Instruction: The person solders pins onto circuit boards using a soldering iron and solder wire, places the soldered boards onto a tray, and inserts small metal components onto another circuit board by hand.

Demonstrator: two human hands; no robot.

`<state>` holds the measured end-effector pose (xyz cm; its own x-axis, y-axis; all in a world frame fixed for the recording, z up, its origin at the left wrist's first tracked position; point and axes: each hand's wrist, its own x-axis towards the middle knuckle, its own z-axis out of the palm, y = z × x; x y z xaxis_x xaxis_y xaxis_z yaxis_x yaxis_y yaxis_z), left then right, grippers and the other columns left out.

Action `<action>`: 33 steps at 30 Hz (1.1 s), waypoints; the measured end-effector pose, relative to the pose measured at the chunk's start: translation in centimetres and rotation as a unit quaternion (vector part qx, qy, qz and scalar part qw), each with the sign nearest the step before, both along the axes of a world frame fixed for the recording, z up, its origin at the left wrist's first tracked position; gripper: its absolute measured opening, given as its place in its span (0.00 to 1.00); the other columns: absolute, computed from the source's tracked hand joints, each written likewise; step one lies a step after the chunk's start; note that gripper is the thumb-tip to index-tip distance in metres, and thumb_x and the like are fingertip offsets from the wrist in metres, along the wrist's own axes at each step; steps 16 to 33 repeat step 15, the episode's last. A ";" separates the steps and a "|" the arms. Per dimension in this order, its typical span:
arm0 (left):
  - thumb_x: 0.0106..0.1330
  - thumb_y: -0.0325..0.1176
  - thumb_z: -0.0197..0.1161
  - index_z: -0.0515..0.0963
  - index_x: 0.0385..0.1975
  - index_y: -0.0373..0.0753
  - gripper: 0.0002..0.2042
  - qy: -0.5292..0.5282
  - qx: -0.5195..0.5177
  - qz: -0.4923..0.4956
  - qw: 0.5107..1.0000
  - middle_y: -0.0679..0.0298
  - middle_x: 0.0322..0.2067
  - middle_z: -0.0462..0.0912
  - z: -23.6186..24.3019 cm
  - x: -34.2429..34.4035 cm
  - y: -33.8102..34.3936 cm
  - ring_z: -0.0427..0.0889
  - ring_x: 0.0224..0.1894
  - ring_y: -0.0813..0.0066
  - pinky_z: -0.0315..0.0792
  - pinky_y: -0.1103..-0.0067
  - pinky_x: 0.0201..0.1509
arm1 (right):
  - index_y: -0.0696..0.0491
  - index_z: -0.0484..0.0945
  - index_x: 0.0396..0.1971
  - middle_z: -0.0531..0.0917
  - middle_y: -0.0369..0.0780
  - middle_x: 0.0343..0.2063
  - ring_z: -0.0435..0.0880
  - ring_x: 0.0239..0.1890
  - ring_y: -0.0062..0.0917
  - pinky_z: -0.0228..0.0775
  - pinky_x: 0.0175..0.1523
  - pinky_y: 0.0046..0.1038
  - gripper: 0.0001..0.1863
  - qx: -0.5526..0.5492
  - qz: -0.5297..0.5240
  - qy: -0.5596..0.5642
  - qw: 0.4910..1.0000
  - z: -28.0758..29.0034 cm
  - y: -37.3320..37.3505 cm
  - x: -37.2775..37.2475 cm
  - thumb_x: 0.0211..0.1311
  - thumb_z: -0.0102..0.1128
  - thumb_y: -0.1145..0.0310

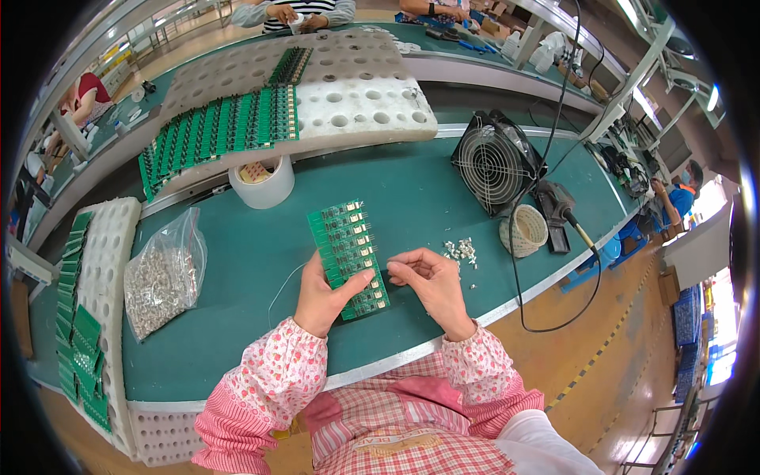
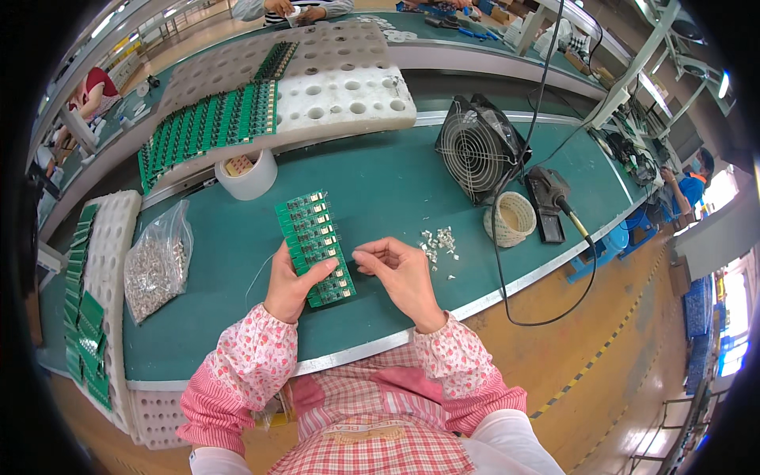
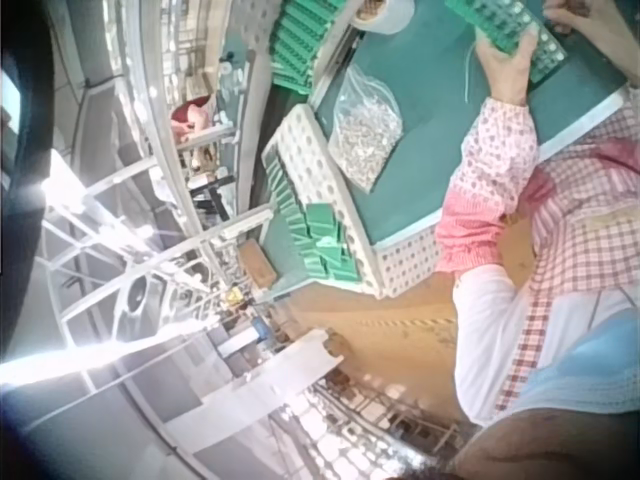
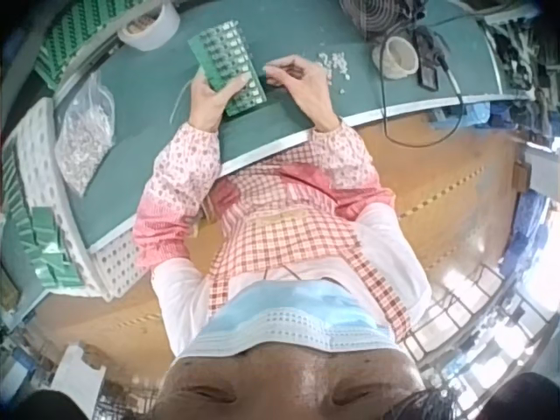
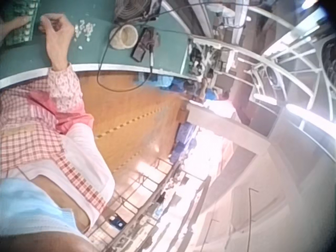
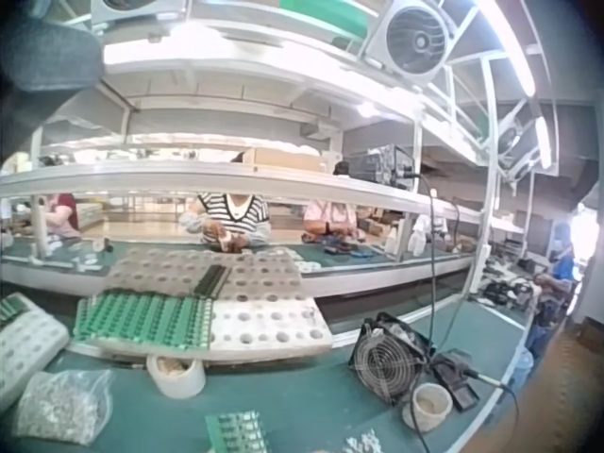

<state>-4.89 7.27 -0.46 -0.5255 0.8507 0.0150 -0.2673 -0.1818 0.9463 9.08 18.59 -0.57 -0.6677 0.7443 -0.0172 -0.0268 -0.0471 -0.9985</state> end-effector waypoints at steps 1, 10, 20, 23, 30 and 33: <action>0.55 0.24 0.67 0.71 0.47 0.34 0.19 -0.002 -0.003 0.002 1.000 0.63 0.39 0.79 0.0 0.0 0.1 0.79 0.39 0.78 0.75 0.79 0.44 | 0.61 0.79 0.34 0.83 0.37 0.27 0.80 0.28 0.16 0.73 0.35 0.19 0.08 -0.003 0.002 -0.002 1.000 -0.1 0.0 -0.1 0.57 0.63 0.73; 0.54 0.24 0.67 0.70 0.47 0.33 0.20 0.006 -0.014 0.002 1.000 0.63 0.39 0.79 0.1 -0.2 0.4 0.79 0.40 0.77 0.75 0.79 0.44 | 0.60 0.78 0.31 0.83 0.39 0.31 0.82 0.32 0.18 0.74 0.37 0.20 0.06 0.078 -0.003 -0.018 0.997 0.0 0.1 -0.4 0.58 0.63 0.73; 0.55 0.24 0.66 0.69 0.48 0.34 0.20 0.047 -0.024 -0.005 0.999 0.62 0.41 0.79 -0.4 -0.1 0.3 0.79 0.41 0.77 0.74 0.79 0.46 | 0.60 0.76 0.34 0.81 0.42 0.37 0.80 0.39 0.20 0.76 0.41 0.20 0.06 -0.111 0.079 0.042 0.990 0.6 0.4 -0.3 0.60 0.60 0.74; 0.55 0.24 0.66 0.69 0.48 0.34 0.20 0.047 -0.024 -0.005 0.999 0.62 0.41 0.79 -0.4 -0.1 0.3 0.79 0.41 0.77 0.74 0.79 0.46 | 0.60 0.76 0.34 0.81 0.42 0.37 0.80 0.39 0.20 0.76 0.41 0.20 0.06 -0.111 0.079 0.042 0.990 0.6 0.4 -0.3 0.60 0.60 0.74; 0.55 0.24 0.66 0.69 0.48 0.34 0.20 0.047 -0.024 -0.005 0.999 0.62 0.41 0.79 -0.4 -0.1 0.3 0.79 0.41 0.77 0.74 0.79 0.46 | 0.60 0.76 0.34 0.81 0.42 0.37 0.80 0.39 0.20 0.76 0.41 0.20 0.06 -0.111 0.079 0.042 0.990 0.6 0.4 -0.3 0.60 0.60 0.74; 0.55 0.24 0.66 0.69 0.48 0.34 0.20 0.047 -0.024 -0.005 0.999 0.62 0.41 0.79 -0.4 -0.1 0.3 0.79 0.41 0.77 0.74 0.79 0.46 | 0.60 0.76 0.34 0.81 0.42 0.37 0.80 0.39 0.20 0.76 0.41 0.20 0.06 -0.111 0.079 0.042 0.990 0.6 0.4 -0.3 0.60 0.60 0.74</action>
